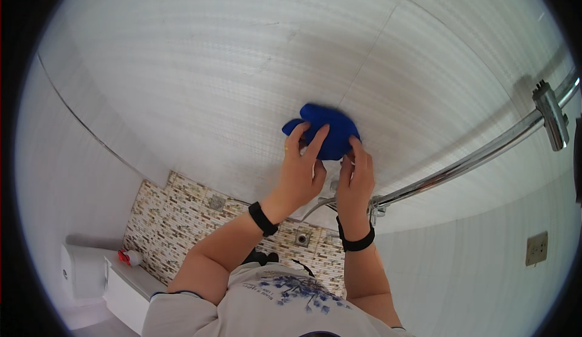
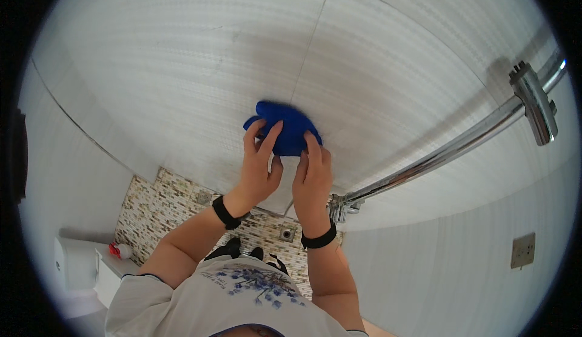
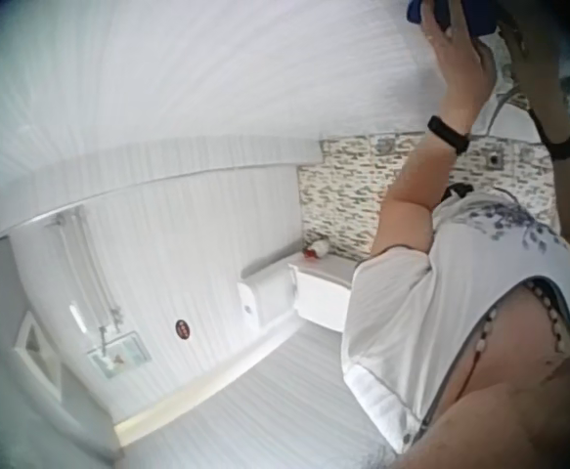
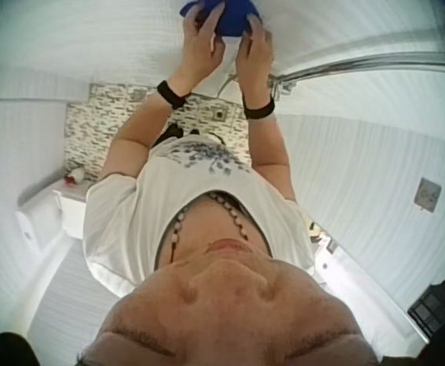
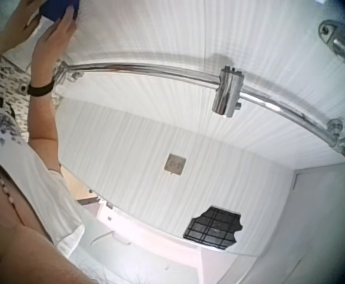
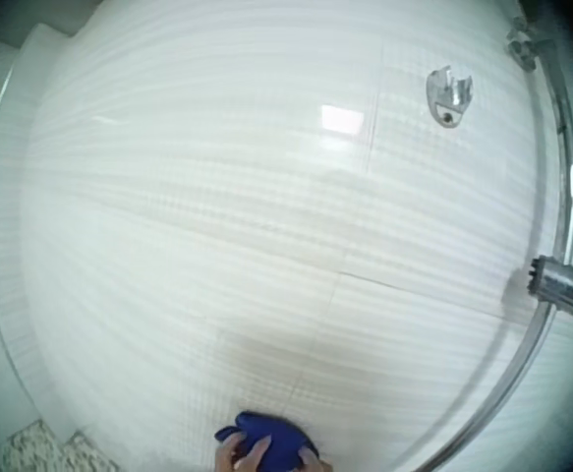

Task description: Cleaning the tiled shower wall and metal fixture with a blue cloth.

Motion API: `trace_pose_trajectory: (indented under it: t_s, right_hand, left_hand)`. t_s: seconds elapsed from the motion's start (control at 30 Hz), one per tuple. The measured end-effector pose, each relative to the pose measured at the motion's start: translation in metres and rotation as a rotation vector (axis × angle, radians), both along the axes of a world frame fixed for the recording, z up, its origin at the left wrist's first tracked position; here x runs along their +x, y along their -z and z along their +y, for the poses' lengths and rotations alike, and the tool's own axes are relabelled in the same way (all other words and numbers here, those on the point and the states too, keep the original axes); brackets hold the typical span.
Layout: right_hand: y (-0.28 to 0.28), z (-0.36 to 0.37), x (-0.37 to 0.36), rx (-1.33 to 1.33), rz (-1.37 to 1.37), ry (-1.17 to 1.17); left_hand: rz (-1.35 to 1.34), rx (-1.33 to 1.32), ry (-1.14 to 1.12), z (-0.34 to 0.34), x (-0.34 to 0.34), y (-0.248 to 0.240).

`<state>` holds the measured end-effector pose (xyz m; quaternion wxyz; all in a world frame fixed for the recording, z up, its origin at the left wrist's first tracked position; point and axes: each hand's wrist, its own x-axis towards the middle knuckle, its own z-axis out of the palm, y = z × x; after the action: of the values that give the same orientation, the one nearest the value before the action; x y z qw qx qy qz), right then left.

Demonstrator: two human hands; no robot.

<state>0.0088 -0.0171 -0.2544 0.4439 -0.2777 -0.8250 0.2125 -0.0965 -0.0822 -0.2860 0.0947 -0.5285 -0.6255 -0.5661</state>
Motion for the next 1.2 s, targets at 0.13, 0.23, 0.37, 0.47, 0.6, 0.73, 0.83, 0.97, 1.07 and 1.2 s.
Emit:
trace_pose_trajectory:
  t_s: [0.13, 0.23, 0.37, 0.47, 0.6, 0.73, 0.83, 0.97, 1.07, 1.2]
  right_hand:
    - [0.032, -0.001, -0.002, -0.034, -0.053, -0.089]
    - [0.067, 0.002, -0.002, -0.093, -0.109, -0.153]
    - [0.113, 0.006, -0.009, -0.152, -0.161, -0.195]
    - [0.142, 0.009, -0.013, -0.195, -0.208, -0.226]
    - [0.141, 0.007, -0.015, -0.207, -0.186, -0.245]
    - [0.114, 0.004, -0.015, -0.254, -0.148, -0.278]
    - [0.07, -0.001, -0.022, -0.235, -0.015, -0.32]
    - [0.006, -0.008, -0.036, -0.174, 0.146, -0.374]
    - [-0.015, -0.009, -0.042, -0.037, 0.089, -0.351]
    - [-0.004, -0.006, -0.046, 0.078, -0.053, -0.315]
  left_hand:
    - [-0.206, 0.059, -0.072, 0.001, 0.008, 0.034]
    - [-0.364, 0.079, -0.137, 0.01, 0.007, 0.076]
    - [-0.476, 0.046, -0.176, 0.009, 0.003, 0.132]
    - [-0.665, 0.006, -0.185, 0.005, 0.0, 0.146]
    - [-0.655, -0.084, -0.244, 0.003, 0.001, 0.14]
    - [-0.456, 0.051, -0.3, 0.004, 0.001, 0.106]
    - [-0.303, 0.157, -0.313, -0.001, -0.004, 0.038]
    - [-0.038, 0.184, -0.44, 0.003, -0.018, -0.023]
    - [0.078, 0.246, -0.474, 0.014, -0.027, -0.032]
    - [-0.018, 0.282, -0.404, 0.028, -0.032, 0.004]
